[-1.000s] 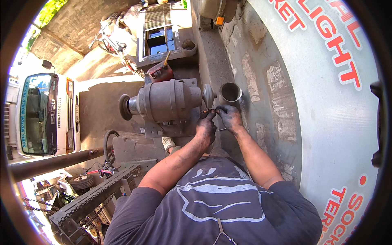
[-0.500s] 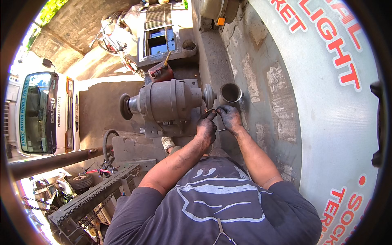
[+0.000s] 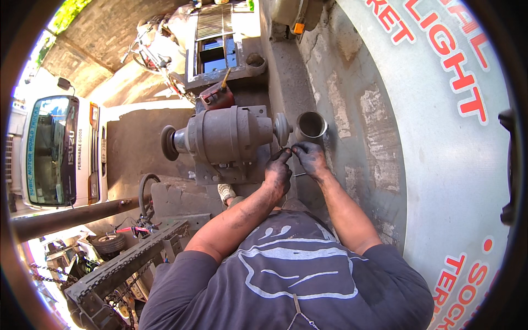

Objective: The person disassembles a mechanical component on a workbench, removes a cylindrical part, and uses pliers and a hammer to adjust internal pieces. They then retrieve a bolt from a drawer and move to a bench grinder to work on the assembly.

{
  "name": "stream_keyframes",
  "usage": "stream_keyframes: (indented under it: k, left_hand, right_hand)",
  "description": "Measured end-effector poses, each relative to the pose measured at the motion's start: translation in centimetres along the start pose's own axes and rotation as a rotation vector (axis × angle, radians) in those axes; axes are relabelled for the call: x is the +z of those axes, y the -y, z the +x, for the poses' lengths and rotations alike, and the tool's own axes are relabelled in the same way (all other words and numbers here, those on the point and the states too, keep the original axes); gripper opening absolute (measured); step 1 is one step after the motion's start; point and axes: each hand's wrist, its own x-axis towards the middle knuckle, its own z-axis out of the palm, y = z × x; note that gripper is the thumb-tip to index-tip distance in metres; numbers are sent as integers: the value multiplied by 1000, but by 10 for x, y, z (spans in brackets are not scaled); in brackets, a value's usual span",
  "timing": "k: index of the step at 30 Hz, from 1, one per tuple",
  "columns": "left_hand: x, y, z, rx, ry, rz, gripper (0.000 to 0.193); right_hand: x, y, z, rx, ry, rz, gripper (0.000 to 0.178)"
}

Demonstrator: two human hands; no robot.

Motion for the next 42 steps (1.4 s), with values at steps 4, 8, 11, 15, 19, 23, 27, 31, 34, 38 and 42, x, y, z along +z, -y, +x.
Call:
stream_keyframes:
  k: [4, 8, 11, 15, 19, 23, 27, 31, 34, 38, 42]
  left_hand:
    - [-1, 1, -1, 2, -25, 42, 15]
    - [-1, 0, 1, -23, -1, 34, 15]
    - [-1, 0, 3, -20, 24, -7, 16]
    - [1, 2, 5, -16, -4, -32, 18]
    - [2, 2, 5, -26, -39, -27, 20]
    - [1, 2, 5, -15, 0, -15, 21]
    - [1, 3, 5, 3, -2, -12, 20]
    - [1, 2, 6, 11, 17, -10, 19]
    - [1, 3, 6, 15, 14, 1, 19]
    - [1, 4, 7, 25, 7, 3, 20]
    - [1, 3, 8, 8, 13, 8, 20]
  right_hand:
    - [-3, 3, -2, 64, 31, 2, 27]
    - [-6, 12, -1, 46, 26, -45, 26]
    - [-5, 16, 0, 64, 23, -74, 25]
    - [-3, 17, 0, 59, 12, -77, 24]
    - [-2, 17, 0, 85, 20, -77, 22]
    - [-1, 16, 0, 67, -3, -61, 21]
    - [0, 12, 2, 59, -3, -82, 22]
    - [0, 9, 2, 92, 11, -84, 22]
    - [0, 10, 2, 106, 12, -71, 23]
    - [0, 10, 3, 76, 8, -99, 24]
    - [0, 7, 4, 64, 7, -100, 24]
